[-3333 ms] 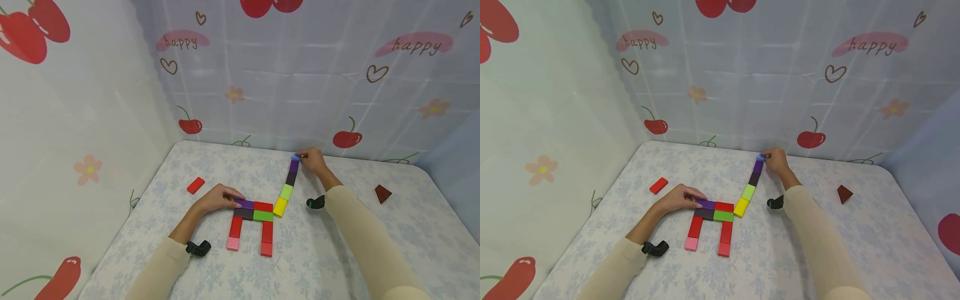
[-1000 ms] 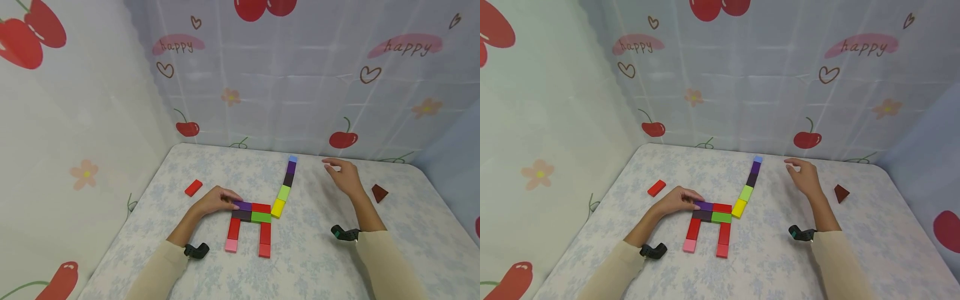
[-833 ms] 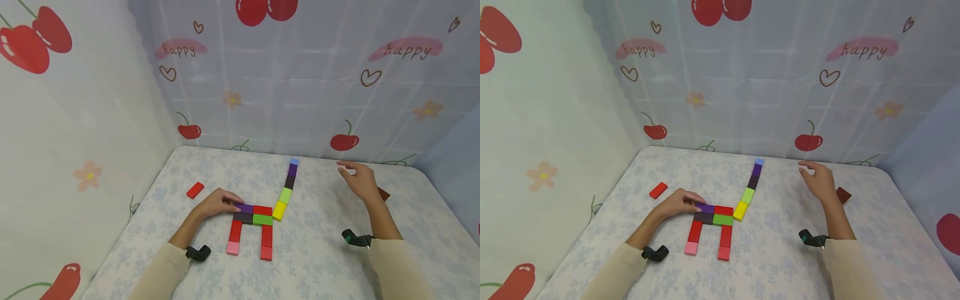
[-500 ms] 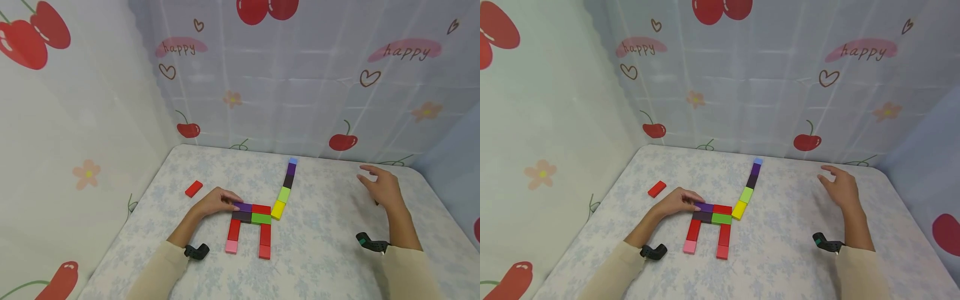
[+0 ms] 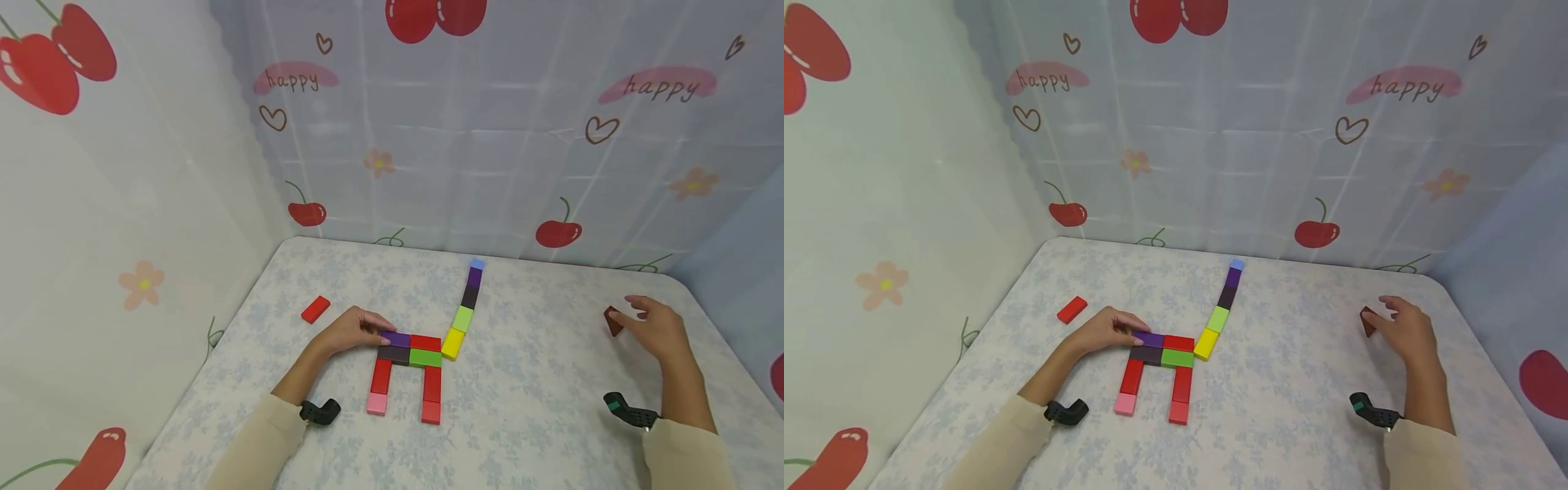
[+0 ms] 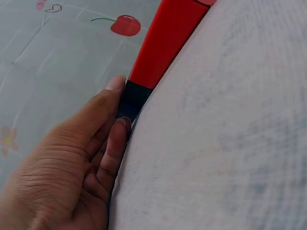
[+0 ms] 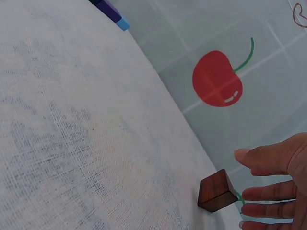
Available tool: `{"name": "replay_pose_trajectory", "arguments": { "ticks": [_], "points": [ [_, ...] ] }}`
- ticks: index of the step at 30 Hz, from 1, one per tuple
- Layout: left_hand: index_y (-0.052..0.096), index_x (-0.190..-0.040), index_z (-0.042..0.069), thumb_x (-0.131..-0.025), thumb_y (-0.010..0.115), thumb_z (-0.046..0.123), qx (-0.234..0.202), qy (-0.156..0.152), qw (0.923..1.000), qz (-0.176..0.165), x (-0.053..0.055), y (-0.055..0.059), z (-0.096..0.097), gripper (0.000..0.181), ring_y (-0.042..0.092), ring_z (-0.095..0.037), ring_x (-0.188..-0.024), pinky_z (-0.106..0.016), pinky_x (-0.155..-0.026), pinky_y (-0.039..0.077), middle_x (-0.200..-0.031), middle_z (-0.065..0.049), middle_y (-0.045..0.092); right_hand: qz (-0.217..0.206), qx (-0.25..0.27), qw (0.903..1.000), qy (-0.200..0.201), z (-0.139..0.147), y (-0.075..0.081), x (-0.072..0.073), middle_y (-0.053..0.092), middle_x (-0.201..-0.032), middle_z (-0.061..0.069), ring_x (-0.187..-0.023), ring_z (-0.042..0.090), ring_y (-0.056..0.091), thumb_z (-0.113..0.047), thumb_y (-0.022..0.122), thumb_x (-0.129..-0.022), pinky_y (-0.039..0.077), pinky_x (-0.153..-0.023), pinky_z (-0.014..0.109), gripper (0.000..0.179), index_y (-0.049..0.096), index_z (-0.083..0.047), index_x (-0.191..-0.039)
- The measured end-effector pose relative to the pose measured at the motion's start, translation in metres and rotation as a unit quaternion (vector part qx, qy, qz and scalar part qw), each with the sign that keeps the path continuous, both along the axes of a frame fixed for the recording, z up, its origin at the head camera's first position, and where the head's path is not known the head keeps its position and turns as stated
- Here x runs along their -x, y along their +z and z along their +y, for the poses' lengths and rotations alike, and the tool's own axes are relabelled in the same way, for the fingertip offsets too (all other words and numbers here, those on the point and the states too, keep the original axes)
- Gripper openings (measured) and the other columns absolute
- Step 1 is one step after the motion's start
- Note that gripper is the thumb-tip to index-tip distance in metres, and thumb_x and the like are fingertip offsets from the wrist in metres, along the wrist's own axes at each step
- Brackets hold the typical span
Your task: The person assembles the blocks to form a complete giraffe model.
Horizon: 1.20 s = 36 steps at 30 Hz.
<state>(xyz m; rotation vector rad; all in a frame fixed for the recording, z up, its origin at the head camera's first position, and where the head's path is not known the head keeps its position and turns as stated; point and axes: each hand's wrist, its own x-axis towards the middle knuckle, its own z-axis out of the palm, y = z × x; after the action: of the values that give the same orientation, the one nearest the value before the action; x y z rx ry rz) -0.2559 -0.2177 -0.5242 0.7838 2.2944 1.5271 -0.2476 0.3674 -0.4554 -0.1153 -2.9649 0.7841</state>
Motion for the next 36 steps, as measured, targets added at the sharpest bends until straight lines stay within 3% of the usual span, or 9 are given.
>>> {"name": "replay_pose_trajectory", "arguments": {
  "ticks": [6, 13, 21, 30, 36],
  "points": [
    [0.081, -0.111, 0.019, -0.085, 0.084, 0.018, -0.002, 0.003, 1.0, 0.0, -0.001, -0.001, 0.001, 0.026, 0.058, -0.014, -0.074, -0.026, -0.065, 0.049, -0.107, 0.003, 0.075, -0.01, -0.005, 0.9999, 0.002, 0.008, -0.008, -0.005, 0.05, -0.127, 0.044, -0.109, 0.059, 0.05, -0.025, 0.067, -0.098, 0.05, -0.074, 0.058, 0.059, 0.047, 0.017, -0.135],
    [0.081, -0.111, 0.02, -0.085, 0.085, 0.017, 0.002, 0.003, 1.0, -0.001, -0.002, -0.001, 0.002, 0.027, 0.057, -0.012, -0.073, -0.025, -0.065, 0.048, -0.107, 0.004, 0.075, -0.022, 0.03, 0.9992, -0.018, 0.007, -0.017, -0.006, 0.054, -0.124, 0.041, -0.105, 0.055, 0.053, -0.01, 0.069, -0.093, 0.05, -0.064, 0.038, 0.048, 0.054, 0.015, -0.132],
    [0.081, -0.112, 0.018, -0.085, 0.084, 0.017, -0.001, 0.001, 1.0, 0.001, -0.002, -0.002, 0.001, 0.027, 0.058, -0.013, -0.074, -0.026, -0.066, 0.049, -0.108, 0.002, 0.075, -0.013, 0.027, 0.9995, -0.004, 0.004, -0.021, -0.002, 0.053, -0.127, 0.042, -0.108, 0.056, 0.057, -0.006, 0.07, -0.093, 0.054, -0.067, 0.046, 0.05, 0.053, 0.015, -0.135],
    [0.081, -0.112, 0.02, -0.085, 0.084, 0.016, -0.004, -0.001, 1.0, -0.001, 0.0, -0.002, 0.001, 0.027, 0.057, -0.013, -0.074, -0.026, -0.066, 0.048, -0.108, 0.002, 0.075, 0.01, 0.031, 0.9994, -0.009, 0.0, -0.026, 0.0, 0.055, -0.125, 0.041, -0.105, 0.054, 0.058, -0.007, 0.073, -0.091, 0.051, -0.06, 0.03, 0.052, 0.054, 0.016, -0.133],
    [0.081, -0.112, 0.018, -0.085, 0.084, 0.014, -0.005, -0.001, 1.0, -0.005, 0.0, -0.001, 0.0, 0.028, 0.056, -0.013, -0.073, -0.025, -0.066, 0.048, -0.107, 0.002, 0.075, 0.03, 0.018, 0.9993, -0.015, -0.003, -0.03, -0.001, 0.058, -0.122, 0.039, -0.104, 0.053, 0.059, -0.006, 0.071, -0.091, 0.051, -0.059, 0.032, 0.046, 0.056, 0.015, -0.129]
  ]
}}
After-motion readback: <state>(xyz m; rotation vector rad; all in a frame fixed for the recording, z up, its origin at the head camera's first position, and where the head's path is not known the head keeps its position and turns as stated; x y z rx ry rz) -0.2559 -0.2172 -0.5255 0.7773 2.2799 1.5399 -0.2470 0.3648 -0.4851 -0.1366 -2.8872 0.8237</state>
